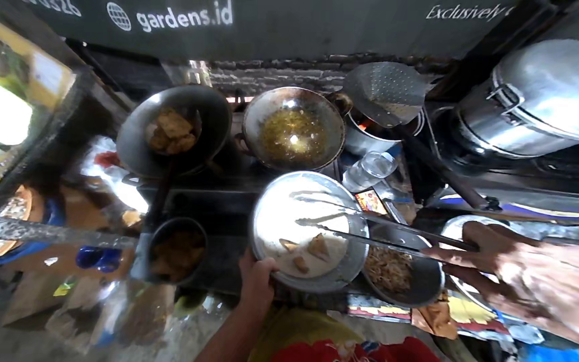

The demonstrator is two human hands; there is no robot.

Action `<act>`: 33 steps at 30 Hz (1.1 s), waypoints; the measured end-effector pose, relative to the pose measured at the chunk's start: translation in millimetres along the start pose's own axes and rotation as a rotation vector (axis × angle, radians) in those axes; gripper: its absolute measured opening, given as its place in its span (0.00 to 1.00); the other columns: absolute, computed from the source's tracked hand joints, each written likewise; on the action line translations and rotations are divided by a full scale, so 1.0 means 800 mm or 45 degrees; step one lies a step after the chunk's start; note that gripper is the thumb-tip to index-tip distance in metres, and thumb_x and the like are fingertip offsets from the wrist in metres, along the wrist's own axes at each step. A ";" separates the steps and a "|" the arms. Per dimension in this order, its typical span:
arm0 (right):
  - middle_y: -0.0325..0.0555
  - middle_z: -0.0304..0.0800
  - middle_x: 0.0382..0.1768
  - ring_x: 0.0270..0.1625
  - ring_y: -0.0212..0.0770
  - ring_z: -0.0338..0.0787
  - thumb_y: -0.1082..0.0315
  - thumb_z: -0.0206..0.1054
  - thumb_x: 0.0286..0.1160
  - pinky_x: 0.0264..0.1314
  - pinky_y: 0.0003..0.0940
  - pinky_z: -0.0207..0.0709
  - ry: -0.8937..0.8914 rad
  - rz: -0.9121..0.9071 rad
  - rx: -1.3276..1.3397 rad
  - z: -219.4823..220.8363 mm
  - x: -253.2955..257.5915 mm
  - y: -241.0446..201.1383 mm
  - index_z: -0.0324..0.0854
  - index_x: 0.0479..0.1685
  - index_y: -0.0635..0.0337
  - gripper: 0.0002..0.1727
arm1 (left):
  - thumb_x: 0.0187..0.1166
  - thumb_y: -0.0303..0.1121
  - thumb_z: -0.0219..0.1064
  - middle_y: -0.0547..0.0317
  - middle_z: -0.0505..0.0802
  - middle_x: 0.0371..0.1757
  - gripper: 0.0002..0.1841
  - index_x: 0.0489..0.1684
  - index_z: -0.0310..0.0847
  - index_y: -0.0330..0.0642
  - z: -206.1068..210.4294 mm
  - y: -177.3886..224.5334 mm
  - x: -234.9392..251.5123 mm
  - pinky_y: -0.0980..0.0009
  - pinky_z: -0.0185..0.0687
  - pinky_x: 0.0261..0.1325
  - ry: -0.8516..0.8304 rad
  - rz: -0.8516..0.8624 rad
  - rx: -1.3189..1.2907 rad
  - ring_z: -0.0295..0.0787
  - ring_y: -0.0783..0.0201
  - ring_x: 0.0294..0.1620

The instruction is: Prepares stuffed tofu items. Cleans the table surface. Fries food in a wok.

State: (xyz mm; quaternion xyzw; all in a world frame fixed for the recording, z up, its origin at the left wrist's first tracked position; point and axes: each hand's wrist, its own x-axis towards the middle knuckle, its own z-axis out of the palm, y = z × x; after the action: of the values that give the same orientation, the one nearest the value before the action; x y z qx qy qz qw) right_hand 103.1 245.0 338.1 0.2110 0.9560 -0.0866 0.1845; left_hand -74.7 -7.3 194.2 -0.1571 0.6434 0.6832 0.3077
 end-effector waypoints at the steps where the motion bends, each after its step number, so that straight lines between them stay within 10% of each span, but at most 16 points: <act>1: 0.74 0.84 0.61 0.62 0.79 0.83 0.64 0.68 0.78 0.51 0.73 0.74 -0.037 0.022 -0.001 0.001 0.003 -0.003 0.91 0.65 0.39 0.19 | 0.46 0.07 0.62 0.43 0.91 0.50 0.35 0.65 0.77 0.29 -0.001 0.000 0.000 0.63 0.91 0.42 -0.003 0.002 0.000 0.92 0.58 0.45; 9: 0.70 0.88 0.58 0.57 0.78 0.87 0.73 0.66 0.73 0.46 0.72 0.78 0.083 -0.231 0.012 0.048 0.007 0.007 0.88 0.70 0.47 0.25 | 0.48 0.05 0.61 0.45 0.91 0.49 0.35 0.65 0.76 0.29 0.000 0.001 -0.003 0.65 0.90 0.42 -0.011 -0.005 -0.006 0.92 0.61 0.45; 13: 0.65 0.89 0.41 0.35 0.70 0.91 0.70 0.68 0.57 0.25 0.62 0.80 0.348 -0.463 -0.044 0.077 0.008 0.026 0.89 0.66 0.53 0.29 | 0.48 0.06 0.62 0.46 0.91 0.49 0.35 0.66 0.76 0.30 0.000 0.003 -0.004 0.65 0.91 0.43 -0.013 0.009 0.012 0.92 0.62 0.44; 18: 0.62 0.88 0.35 0.25 0.63 0.88 0.68 0.61 0.63 0.24 0.60 0.79 0.380 -0.466 0.155 0.091 0.007 0.038 0.90 0.66 0.56 0.28 | 0.46 0.07 0.62 0.44 0.91 0.50 0.36 0.66 0.76 0.29 0.000 0.004 -0.002 0.65 0.90 0.44 -0.013 0.045 0.038 0.93 0.60 0.45; 22: 0.72 0.91 0.45 0.39 0.71 0.91 0.73 0.61 0.76 0.42 0.67 0.81 0.242 -0.364 0.476 0.085 0.000 0.039 0.88 0.67 0.64 0.21 | 0.46 0.06 0.62 0.42 0.90 0.52 0.37 0.69 0.75 0.29 0.001 0.006 0.000 0.62 0.90 0.45 -0.012 0.027 0.006 0.91 0.57 0.48; 28: 0.61 0.93 0.37 0.34 0.50 0.90 0.69 0.60 0.75 0.39 0.40 0.84 0.347 -0.487 0.589 0.088 0.002 0.056 0.89 0.63 0.67 0.22 | 0.46 0.06 0.62 0.43 0.90 0.51 0.35 0.65 0.76 0.29 0.006 0.014 0.000 0.62 0.90 0.43 0.009 0.016 -0.006 0.91 0.58 0.46; 33: 0.60 0.93 0.35 0.33 0.48 0.89 0.70 0.61 0.73 0.39 0.37 0.82 0.339 -0.471 0.617 0.081 0.007 0.055 0.89 0.61 0.69 0.21 | 0.43 0.06 0.62 0.43 0.90 0.49 0.36 0.64 0.76 0.29 0.009 0.020 0.000 0.62 0.90 0.42 0.006 0.024 -0.042 0.92 0.58 0.44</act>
State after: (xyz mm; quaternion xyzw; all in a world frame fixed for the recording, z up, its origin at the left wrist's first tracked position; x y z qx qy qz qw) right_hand 138.4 270.7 273.0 0.0809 0.9454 -0.3151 -0.0165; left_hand -83.4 0.2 208.0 -0.1577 0.6343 0.6961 0.2971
